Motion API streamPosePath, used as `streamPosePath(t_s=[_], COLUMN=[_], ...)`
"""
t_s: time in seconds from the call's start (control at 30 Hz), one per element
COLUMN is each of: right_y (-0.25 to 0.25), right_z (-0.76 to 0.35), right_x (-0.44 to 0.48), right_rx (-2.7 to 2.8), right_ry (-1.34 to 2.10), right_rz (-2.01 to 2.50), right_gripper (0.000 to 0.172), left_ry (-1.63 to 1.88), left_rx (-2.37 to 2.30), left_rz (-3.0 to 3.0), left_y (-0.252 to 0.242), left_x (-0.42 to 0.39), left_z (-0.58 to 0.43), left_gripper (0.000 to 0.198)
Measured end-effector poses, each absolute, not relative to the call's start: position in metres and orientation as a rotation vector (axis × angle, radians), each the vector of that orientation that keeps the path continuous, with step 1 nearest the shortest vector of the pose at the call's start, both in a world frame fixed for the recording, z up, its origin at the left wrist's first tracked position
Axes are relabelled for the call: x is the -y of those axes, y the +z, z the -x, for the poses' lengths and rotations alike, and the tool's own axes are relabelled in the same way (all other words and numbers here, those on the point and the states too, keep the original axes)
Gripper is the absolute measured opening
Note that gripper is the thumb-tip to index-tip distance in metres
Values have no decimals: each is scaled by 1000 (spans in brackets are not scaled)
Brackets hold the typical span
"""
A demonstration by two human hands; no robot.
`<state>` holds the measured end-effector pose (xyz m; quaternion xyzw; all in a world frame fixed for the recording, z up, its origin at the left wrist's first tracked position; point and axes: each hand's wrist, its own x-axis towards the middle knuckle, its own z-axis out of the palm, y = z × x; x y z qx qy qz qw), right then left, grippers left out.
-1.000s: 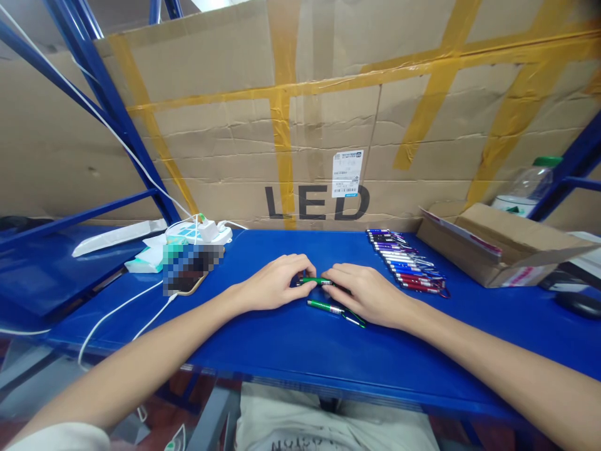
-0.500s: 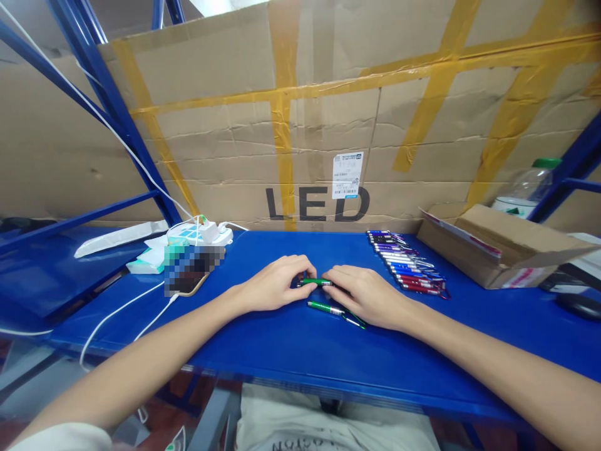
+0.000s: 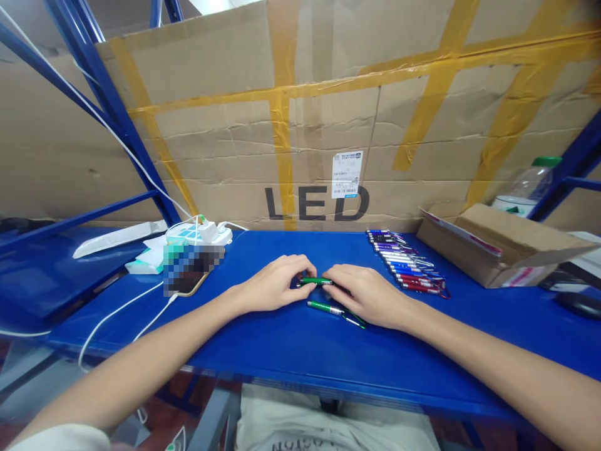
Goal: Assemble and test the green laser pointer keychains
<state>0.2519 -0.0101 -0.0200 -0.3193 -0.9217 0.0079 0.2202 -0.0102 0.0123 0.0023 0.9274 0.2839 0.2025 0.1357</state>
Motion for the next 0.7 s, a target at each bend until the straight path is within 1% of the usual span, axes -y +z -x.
streamPosePath(t_s=[0.7], right_y=[-21], right_z=[-252], right_x=[9], right_rx=[2563], right_ry=[53], right_rz=[906], right_gripper=[26], left_ry=[566], left_rx=[-847], left_rz=[-2699], left_y=[4], left_x=[-11], left_z=[9], left_gripper=[14])
